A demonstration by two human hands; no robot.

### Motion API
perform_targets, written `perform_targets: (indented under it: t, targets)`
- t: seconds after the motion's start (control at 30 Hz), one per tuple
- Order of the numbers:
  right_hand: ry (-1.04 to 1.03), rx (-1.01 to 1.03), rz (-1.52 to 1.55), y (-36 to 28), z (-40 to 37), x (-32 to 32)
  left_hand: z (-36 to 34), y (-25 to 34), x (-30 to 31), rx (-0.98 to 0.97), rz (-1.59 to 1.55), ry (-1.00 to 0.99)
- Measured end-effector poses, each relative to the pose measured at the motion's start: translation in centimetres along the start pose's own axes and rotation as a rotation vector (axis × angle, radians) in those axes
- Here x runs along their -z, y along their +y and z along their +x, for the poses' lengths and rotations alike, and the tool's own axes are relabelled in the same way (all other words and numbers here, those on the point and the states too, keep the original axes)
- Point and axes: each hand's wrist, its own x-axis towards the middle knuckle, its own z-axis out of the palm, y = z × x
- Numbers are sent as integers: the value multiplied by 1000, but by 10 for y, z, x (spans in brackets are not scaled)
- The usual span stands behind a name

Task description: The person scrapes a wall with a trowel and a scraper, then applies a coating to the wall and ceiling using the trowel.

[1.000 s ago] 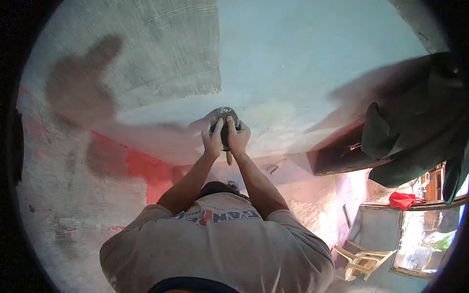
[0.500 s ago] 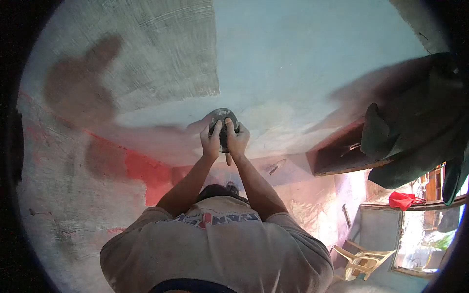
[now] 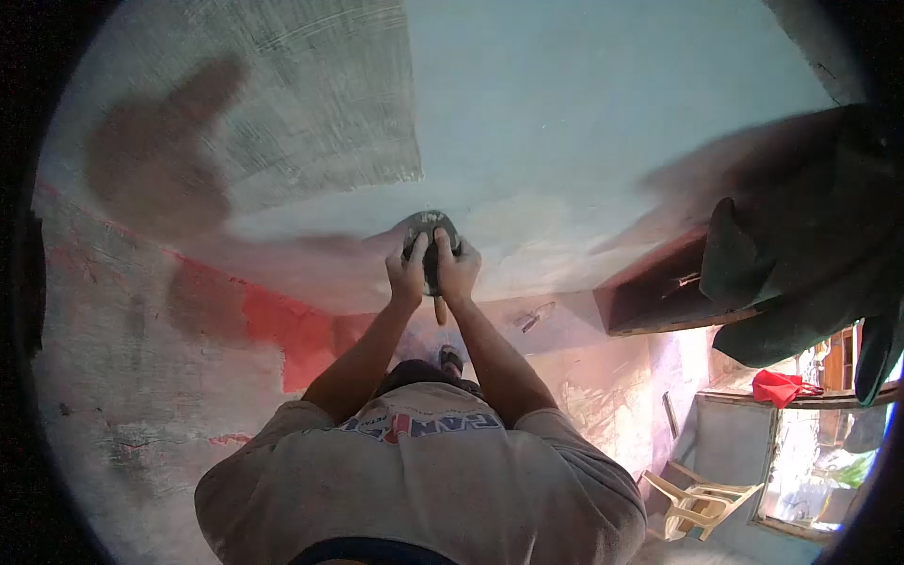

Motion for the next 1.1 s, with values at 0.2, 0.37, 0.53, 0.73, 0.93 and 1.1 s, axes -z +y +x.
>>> perform_targets:
  t: [0.2, 0.37, 0.53, 0.73, 0.93, 1.1]
  targets:
    - [-39, -20, 192, -44, 5, -2, 14, 24, -5, -39, 44, -30]
    - [-24, -16, 104, -28, -10, 6, 3, 16, 7, 70, 47, -79]
    - [-19, -170, 138, -24, -30, 3, -6, 5, 24, 45, 70, -109]
    - [16, -67, 90, -21, -31, 2, -10, 26, 28, 187, -2, -151]
    - [40, -8, 10, -29, -16, 8, -11, 27, 6, 147, -34, -99]
    - [45, 34, -46, -29, -8, 7, -7, 19, 2, 171, 15, -37]
